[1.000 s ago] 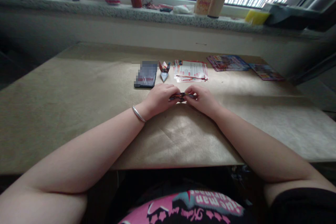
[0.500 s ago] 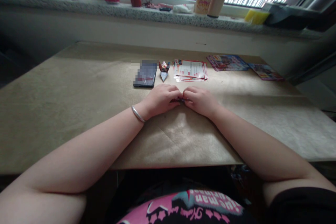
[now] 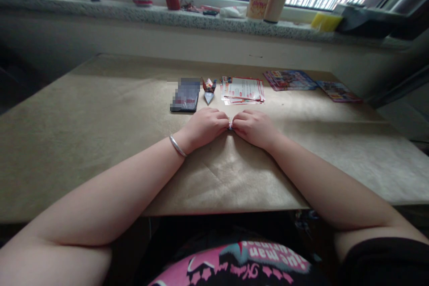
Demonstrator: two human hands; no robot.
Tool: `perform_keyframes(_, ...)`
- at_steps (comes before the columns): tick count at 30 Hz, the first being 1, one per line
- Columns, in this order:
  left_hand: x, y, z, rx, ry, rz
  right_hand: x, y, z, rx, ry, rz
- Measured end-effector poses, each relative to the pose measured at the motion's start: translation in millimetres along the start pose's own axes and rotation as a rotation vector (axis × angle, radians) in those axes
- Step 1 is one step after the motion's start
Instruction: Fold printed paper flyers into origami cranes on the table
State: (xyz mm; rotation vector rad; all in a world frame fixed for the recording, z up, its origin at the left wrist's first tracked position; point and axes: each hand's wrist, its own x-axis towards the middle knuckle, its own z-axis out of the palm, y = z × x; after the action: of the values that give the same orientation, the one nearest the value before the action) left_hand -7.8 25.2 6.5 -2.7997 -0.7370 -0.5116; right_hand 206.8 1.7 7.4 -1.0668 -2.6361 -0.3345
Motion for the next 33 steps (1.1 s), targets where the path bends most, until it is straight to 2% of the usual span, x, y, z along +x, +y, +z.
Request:
perform_keyframes(9,-1.4,3.3,-7.7,-0.055,-0.115,-0.044,-4.1,4.2,1.2,0.175,-0.031,-0.033)
perform_keyframes(19,-1.0,15.6,-23.2,0.047,-0.228,-0.212,-4.0,0.5,-2.8,0.127,-0.080,0.041)
perform_keyframes(26,-2.2,16.4,-16.2,0.082,-0.133,-0.226,-2.2,-6.2,-4.5,0.043,-0.094,0.047)
perform_keyframes(33,-0.9,14.1,-9.5,0.017,-0.088,-0.099,-1.2,-8.2,-1.4,0.072,-0.056,0.053)
